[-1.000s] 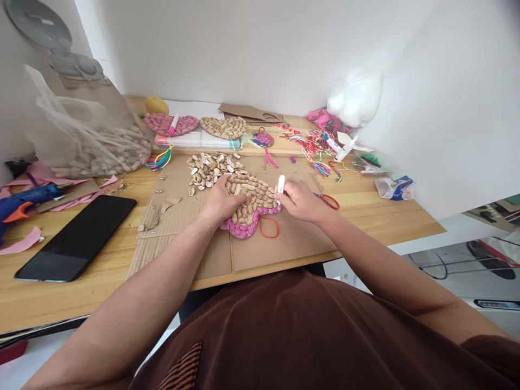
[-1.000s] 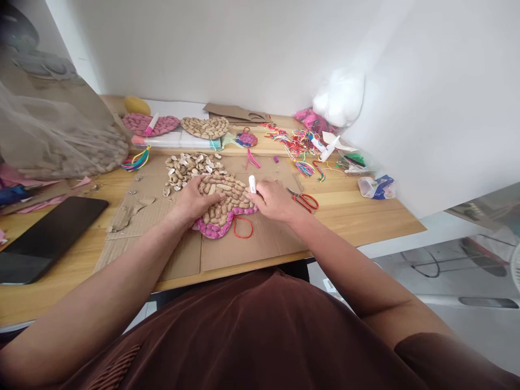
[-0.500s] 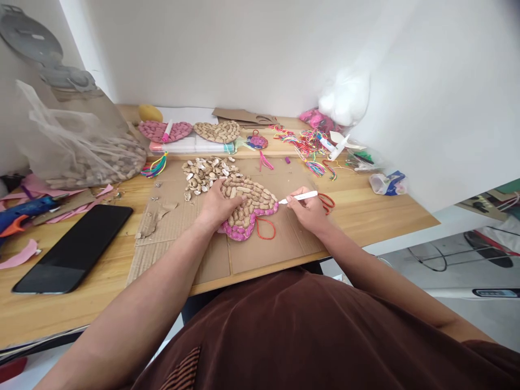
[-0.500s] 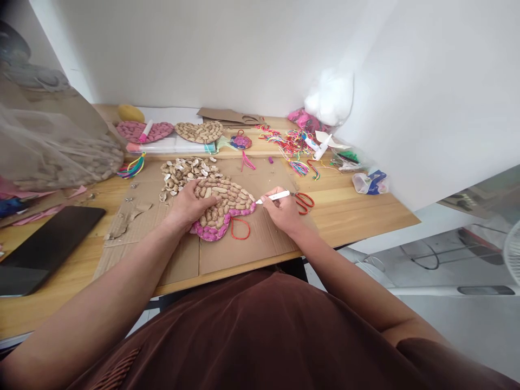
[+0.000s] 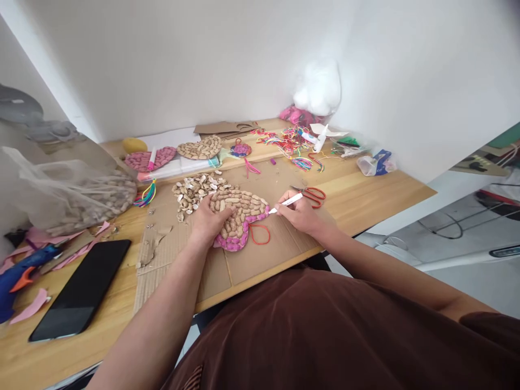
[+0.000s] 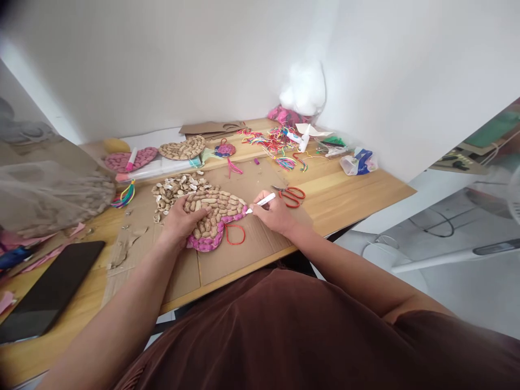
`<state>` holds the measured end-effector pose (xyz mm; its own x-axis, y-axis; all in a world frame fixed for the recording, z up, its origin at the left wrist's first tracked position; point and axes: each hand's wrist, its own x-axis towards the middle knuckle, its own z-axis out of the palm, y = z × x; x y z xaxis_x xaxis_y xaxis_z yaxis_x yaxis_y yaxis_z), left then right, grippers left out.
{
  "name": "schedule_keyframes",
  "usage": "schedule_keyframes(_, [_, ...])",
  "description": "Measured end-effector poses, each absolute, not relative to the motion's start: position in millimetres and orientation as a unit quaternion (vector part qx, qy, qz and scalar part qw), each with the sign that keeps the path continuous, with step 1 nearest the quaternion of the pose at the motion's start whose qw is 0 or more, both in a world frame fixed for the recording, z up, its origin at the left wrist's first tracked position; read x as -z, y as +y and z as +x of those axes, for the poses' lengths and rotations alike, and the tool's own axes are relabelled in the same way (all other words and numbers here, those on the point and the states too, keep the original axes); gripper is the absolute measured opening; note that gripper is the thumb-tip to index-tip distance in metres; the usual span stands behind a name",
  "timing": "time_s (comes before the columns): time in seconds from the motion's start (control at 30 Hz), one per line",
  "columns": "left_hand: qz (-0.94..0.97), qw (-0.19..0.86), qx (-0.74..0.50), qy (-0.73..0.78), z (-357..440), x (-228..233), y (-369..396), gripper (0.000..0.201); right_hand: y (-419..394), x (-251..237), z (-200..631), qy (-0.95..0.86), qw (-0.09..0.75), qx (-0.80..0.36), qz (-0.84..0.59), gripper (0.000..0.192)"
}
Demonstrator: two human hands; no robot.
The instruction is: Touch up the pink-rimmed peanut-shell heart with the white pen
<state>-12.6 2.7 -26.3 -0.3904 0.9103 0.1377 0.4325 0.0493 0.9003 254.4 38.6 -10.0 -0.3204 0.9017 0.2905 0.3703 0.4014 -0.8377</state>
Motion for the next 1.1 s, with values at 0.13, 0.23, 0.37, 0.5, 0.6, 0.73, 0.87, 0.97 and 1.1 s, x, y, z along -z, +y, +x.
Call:
schedule_keyframes(0.13, [0.496,0.254,-0.481,0.676,-15,30,4,0.063,37,8,255,-0.736,0.401,-0.336,-0.429,0.014])
schedule_keyframes(0.23, [0.497,0.257,-0.481,0.674,-15,30,4,0.064,37,7,255,-0.734,0.408,-0.333,-0.428,0.015])
schedule_keyframes(0.37, [0.497,0.261,-0.481,0.673,-15,30,4,0.063,38,10,256,-0.741,0.404,-0.337,-0.418,0.018])
schedule_keyframes(0.5, [0.499,0.266,-0.479,0.672,-15,29,3,0.063,40,12,256,-0.743,0.406,-0.330,-0.417,0.019])
schedule_keyframes(0.6, [0.499,0.269,-0.475,0.673,-15,27,2,0.062,40,13,256,-0.741,0.412,-0.326,-0.419,0.019])
schedule_keyframes(0.73, [0.497,0.270,-0.471,0.677,-15,26,3,0.061,40,14,256,-0.737,0.416,-0.324,-0.423,0.018])
schedule_keyframes(0.87, [0.498,0.266,-0.468,0.679,-15,27,3,0.063,41,17,258,-0.744,0.407,-0.338,-0.409,0.020])
schedule_keyframes(0.97, [0.500,0.263,-0.468,0.680,-15,28,3,0.063,40,17,258,-0.750,0.396,-0.355,-0.393,0.021])
schedule_keyframes(1.1, [0.503,0.259,-0.467,0.679,-16,28,3,0.063,37,14,259,-0.751,0.407,-0.340,-0.392,0.019])
